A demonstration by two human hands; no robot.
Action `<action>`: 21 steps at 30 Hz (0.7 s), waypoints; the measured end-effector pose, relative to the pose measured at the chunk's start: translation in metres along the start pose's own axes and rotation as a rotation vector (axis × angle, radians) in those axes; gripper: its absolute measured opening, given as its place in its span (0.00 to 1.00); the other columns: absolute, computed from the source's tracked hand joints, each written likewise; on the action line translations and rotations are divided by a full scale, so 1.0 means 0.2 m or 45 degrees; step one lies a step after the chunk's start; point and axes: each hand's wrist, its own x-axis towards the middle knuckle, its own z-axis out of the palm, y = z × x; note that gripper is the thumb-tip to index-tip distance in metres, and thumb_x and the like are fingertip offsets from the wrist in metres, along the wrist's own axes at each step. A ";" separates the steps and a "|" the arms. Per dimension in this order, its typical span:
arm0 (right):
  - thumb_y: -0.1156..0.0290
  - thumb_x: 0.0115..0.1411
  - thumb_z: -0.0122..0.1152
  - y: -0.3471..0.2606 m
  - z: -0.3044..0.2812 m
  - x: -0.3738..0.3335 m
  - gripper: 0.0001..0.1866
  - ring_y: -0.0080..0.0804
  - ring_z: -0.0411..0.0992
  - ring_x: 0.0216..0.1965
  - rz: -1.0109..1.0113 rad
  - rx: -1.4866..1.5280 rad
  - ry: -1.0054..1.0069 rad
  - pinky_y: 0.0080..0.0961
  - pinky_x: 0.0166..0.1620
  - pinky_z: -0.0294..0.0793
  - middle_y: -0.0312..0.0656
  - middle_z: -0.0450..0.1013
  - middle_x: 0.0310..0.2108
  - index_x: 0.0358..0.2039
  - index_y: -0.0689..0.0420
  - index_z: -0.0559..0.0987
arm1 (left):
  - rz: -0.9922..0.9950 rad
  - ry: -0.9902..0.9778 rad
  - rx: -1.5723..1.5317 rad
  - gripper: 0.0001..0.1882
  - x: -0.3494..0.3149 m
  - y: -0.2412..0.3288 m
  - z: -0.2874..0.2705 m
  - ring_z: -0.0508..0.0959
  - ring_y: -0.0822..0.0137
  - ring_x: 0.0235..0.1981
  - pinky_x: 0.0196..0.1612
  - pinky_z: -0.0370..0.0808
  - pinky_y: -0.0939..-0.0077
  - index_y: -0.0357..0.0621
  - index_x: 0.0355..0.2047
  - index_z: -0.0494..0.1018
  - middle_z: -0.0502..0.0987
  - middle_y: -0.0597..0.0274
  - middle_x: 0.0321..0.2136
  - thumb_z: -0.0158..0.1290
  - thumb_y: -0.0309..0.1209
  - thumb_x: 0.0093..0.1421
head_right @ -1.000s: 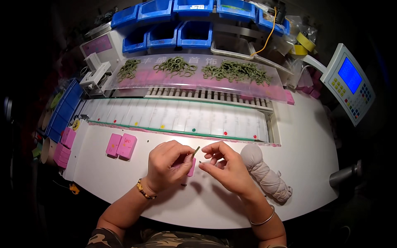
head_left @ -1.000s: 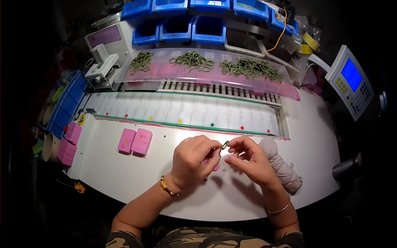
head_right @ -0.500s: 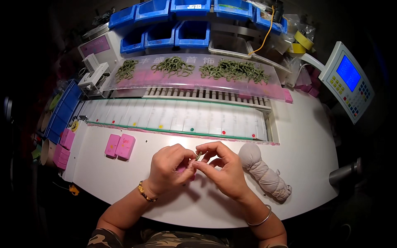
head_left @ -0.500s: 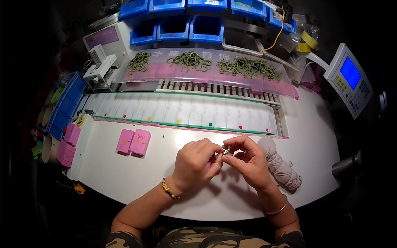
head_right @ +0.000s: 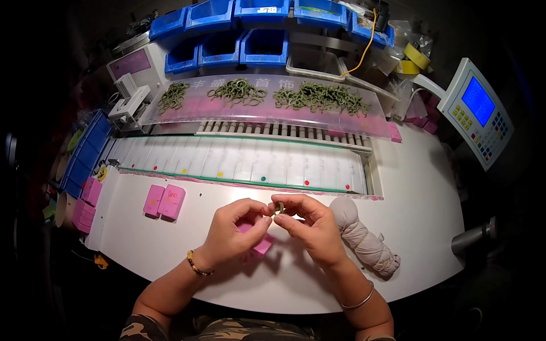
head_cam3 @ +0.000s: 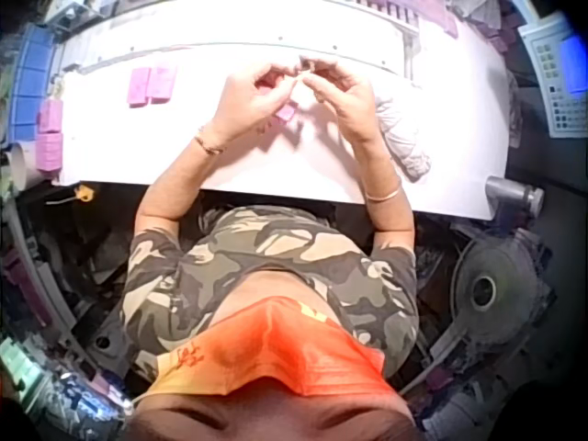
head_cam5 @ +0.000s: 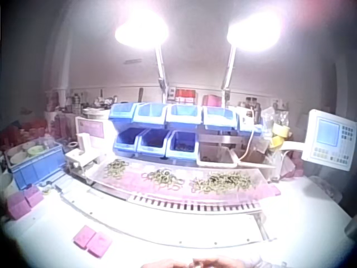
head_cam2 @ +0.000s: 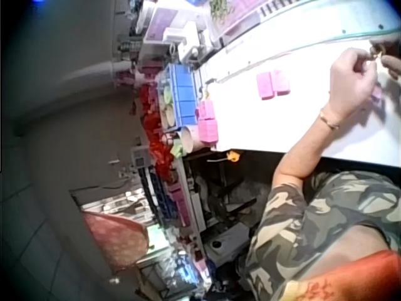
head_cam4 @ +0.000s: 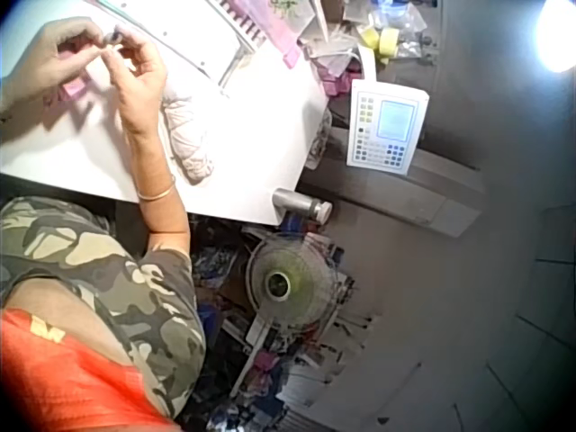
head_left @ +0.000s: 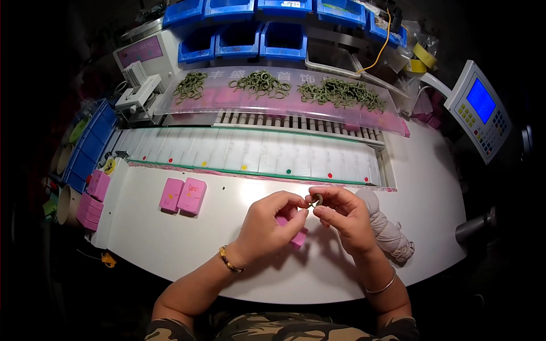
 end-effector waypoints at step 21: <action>0.73 0.65 0.53 0.00 -0.02 0.03 0.18 0.14 0.66 0.35 0.271 0.330 0.003 0.08 0.30 0.67 0.38 0.74 0.47 0.55 0.61 0.72 | -0.844 -0.163 -0.979 0.08 0.03 -0.01 -0.06 0.73 0.77 0.25 0.30 0.70 0.84 0.39 0.32 0.74 0.72 0.68 0.23 0.55 0.31 0.61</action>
